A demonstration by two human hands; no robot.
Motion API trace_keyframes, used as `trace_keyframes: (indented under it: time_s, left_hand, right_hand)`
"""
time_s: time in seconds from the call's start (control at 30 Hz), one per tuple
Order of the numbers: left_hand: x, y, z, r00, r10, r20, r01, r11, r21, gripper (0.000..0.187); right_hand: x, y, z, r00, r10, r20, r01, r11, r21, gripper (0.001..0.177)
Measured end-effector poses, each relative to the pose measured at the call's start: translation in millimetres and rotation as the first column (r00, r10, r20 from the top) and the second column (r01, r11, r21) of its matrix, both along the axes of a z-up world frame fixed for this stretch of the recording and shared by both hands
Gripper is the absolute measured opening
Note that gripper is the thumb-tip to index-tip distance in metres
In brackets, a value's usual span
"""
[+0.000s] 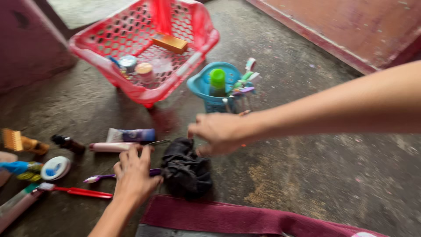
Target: The person wipes various personal care items with a dark cloth and places them into a red plastic basket. Items handled include toothbrushes, tubes, bottles, and a small box.
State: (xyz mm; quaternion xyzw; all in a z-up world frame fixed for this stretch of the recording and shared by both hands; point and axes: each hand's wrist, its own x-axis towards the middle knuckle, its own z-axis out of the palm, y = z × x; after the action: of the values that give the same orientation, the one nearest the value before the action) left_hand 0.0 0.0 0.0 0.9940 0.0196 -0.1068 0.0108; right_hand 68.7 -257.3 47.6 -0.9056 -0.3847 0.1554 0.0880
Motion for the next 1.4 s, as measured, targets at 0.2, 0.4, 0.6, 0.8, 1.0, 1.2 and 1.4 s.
trace_keyframes:
  time_s: [0.2, 0.4, 0.6, 0.8, 1.0, 1.2, 1.4]
  left_hand:
    - [-34.0, 60.8, -30.5, 0.959, -0.275, -0.067, 0.282, 0.915, 0.288, 0.113]
    - [-14.6, 61.8, -64.3, 0.986, -0.149, 0.074, 0.136, 0.978, 0.157, 0.071]
    - [3.4, 59.4, -65.4, 0.978, -0.192, 0.083, 0.169, 0.958, 0.23, 0.07]
    - [1.6, 58.0, -62.5, 0.977, -0.154, 0.146, 0.133, 0.981, 0.145, 0.073]
    - [0.3, 59.8, -60.8, 0.969, -0.172, 0.175, 0.155, 0.982, 0.108, 0.083]
    - [-21.3, 64.0, -56.6, 0.982, -0.184, 0.047, 0.18, 0.98, 0.084, 0.064]
    - [-49.9, 45.8, -29.4, 0.943, -0.101, 0.318, 0.146, 0.982, -0.121, 0.037]
  right_hand:
    - [-28.7, 59.2, -2.1, 0.991, 0.087, -0.102, -0.107, 0.971, -0.215, 0.072]
    - [-40.2, 88.2, -27.8, 0.957, -0.091, -0.275, 0.029, 0.975, -0.222, 0.082]
    - [-36.2, 80.0, -53.0, 0.969, 0.232, -0.08, -0.244, 0.95, -0.193, 0.084]
    - [-14.3, 78.1, -64.9, 0.98, 0.163, -0.113, -0.175, 0.979, -0.106, 0.069]
    - [-1.3, 71.4, -53.9, 0.977, 0.117, -0.176, -0.121, 0.993, -0.011, 0.065]
    - [-1.3, 41.6, -17.5, 0.989, 0.076, -0.125, -0.063, 0.993, 0.102, 0.066]
    - [-10.4, 4.7, 12.1, 0.996, -0.036, -0.08, 0.054, 0.97, 0.236, 0.065]
